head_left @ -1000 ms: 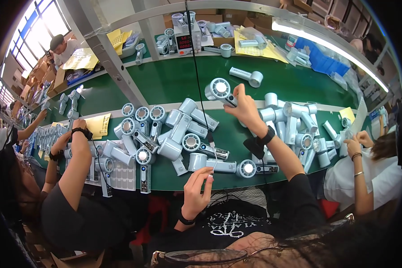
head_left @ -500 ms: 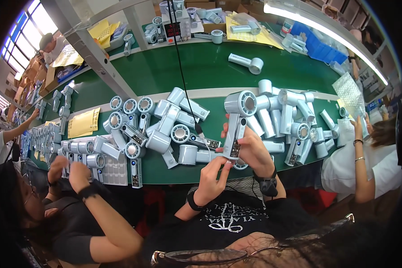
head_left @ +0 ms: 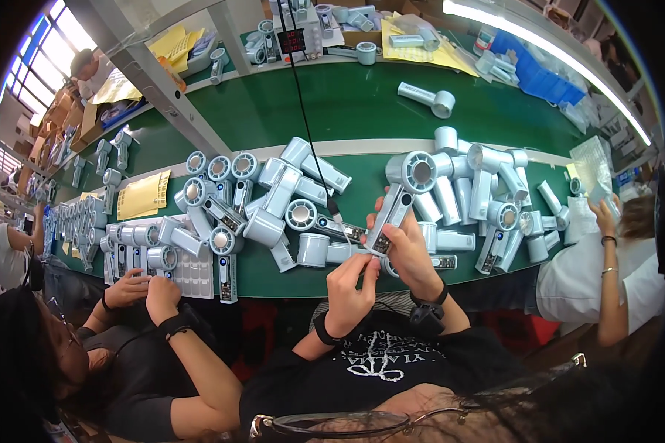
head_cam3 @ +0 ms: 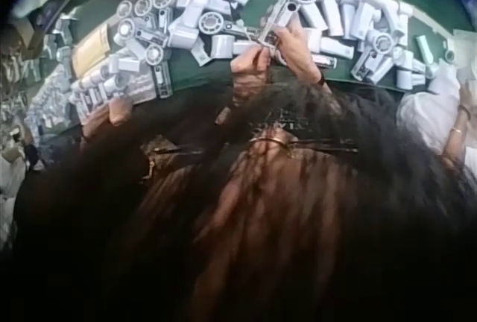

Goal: The person picks up a handheld fan, inserts a small white cable into its base to test it, and then sets it back down on the table.

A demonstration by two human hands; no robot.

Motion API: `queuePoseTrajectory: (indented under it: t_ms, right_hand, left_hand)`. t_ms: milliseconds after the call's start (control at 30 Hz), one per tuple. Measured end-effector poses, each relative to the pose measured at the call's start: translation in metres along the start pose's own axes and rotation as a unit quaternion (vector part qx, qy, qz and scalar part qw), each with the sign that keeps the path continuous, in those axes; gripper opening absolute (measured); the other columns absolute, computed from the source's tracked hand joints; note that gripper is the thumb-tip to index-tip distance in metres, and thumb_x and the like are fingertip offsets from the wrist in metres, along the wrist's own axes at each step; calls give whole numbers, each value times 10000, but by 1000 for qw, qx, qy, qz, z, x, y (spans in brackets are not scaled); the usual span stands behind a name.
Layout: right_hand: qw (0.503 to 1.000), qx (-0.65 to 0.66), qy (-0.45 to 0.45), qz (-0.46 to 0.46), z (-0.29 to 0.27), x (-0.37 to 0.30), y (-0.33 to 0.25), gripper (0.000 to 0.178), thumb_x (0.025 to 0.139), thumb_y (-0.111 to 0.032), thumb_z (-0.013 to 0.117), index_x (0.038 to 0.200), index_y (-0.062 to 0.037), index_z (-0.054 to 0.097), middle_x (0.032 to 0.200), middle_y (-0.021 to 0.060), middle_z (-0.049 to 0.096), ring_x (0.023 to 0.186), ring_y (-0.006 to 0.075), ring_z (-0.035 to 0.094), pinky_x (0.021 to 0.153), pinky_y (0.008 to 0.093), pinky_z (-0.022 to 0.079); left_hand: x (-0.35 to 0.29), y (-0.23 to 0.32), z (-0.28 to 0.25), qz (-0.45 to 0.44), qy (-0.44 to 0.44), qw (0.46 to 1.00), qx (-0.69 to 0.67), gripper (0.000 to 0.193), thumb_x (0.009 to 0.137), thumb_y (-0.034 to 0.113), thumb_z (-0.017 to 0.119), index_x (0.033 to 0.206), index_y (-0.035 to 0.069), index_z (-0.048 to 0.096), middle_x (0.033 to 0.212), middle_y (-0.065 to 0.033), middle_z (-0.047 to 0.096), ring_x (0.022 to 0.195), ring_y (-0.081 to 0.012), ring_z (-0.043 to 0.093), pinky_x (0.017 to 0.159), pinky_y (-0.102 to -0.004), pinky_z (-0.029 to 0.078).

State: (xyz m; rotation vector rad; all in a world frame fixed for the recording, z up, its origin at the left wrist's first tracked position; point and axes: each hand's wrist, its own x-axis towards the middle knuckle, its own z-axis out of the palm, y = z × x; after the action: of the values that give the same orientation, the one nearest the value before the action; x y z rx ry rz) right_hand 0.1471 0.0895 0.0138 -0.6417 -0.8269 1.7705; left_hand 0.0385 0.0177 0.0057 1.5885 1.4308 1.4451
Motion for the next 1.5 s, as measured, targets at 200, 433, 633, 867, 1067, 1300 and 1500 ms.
queuePoseTrajectory:
  t_ms: [200, 433, 633, 867, 1067, 1300, 1500]
  right_hand:
    - [984, -122, -11, -127, 1, 1, 13, 680, 808, 59, 455, 1406, -61, 154, 1187, 79, 383, 977, 192, 510, 818, 379, 516]
    - [992, -88, -59, -74, -4, 1, 12, 693, 819, 51, 455, 1415, -65, 119, 1191, 75, 374, 979, 190, 513, 831, 358, 503]
    - [986, -109, -66, -110, -1, -3, 7, 678, 846, 26, 472, 1420, -64, 123, 1178, 88, 394, 986, 197, 522, 840, 371, 501]
    - [976, -145, -129, -94, -5, -9, -14, 672, 873, -22, 526, 1421, -45, 138, 1228, 133, 425, 1072, 228, 525, 909, 392, 483]
    - [955, -210, -191, -88, -6, -14, -38, 663, 863, -51, 578, 1407, -22, 201, 1337, 185, 425, 1184, 254, 491, 962, 394, 449]
    - [882, -446, -142, -55, -46, -12, -67, 710, 775, -208, 746, 1336, -14, 356, 1287, 181, 514, 1162, 267, 515, 973, 386, 417]
    - [807, -503, -91, -296, -37, 2, -86, 807, 629, -313, 868, 1251, -31, 437, 1159, 153, 602, 1061, 288, 577, 903, 388, 447]
  left_hand:
    - [3, -7, 0, -78, 0, 994, -71, 130, 895, 6, 554, 785, -64, 559, 652, -86, 583, 570, -148, 563, 546, -260, 437]
    - [2, -3, -5, -68, -24, 995, -63, 97, 892, -13, 546, 808, -60, 564, 675, -107, 598, 573, -182, 592, 539, -272, 458]
    - [0, -4, -6, -83, -36, 992, -92, 87, 892, -10, 550, 820, -56, 569, 693, -104, 611, 588, -178, 594, 567, -268, 464]
    - [-3, -8, -17, -95, -87, 980, -154, 77, 887, 14, 574, 840, -46, 587, 785, -102, 631, 721, -176, 614, 674, -269, 468]
    - [5, -11, -21, -46, -19, 979, -199, 104, 860, 50, 640, 845, -47, 608, 1040, -151, 625, 862, -170, 602, 758, -270, 460]
    - [-8, -34, -31, -87, -47, 925, -367, 122, 830, 20, 673, 806, -72, 597, 1159, -201, 584, 948, -168, 576, 794, -274, 455]
    - [-14, -42, -35, -141, -91, 913, -372, 141, 830, 3, 667, 763, -62, 561, 1161, -198, 587, 945, -163, 575, 792, -264, 451]
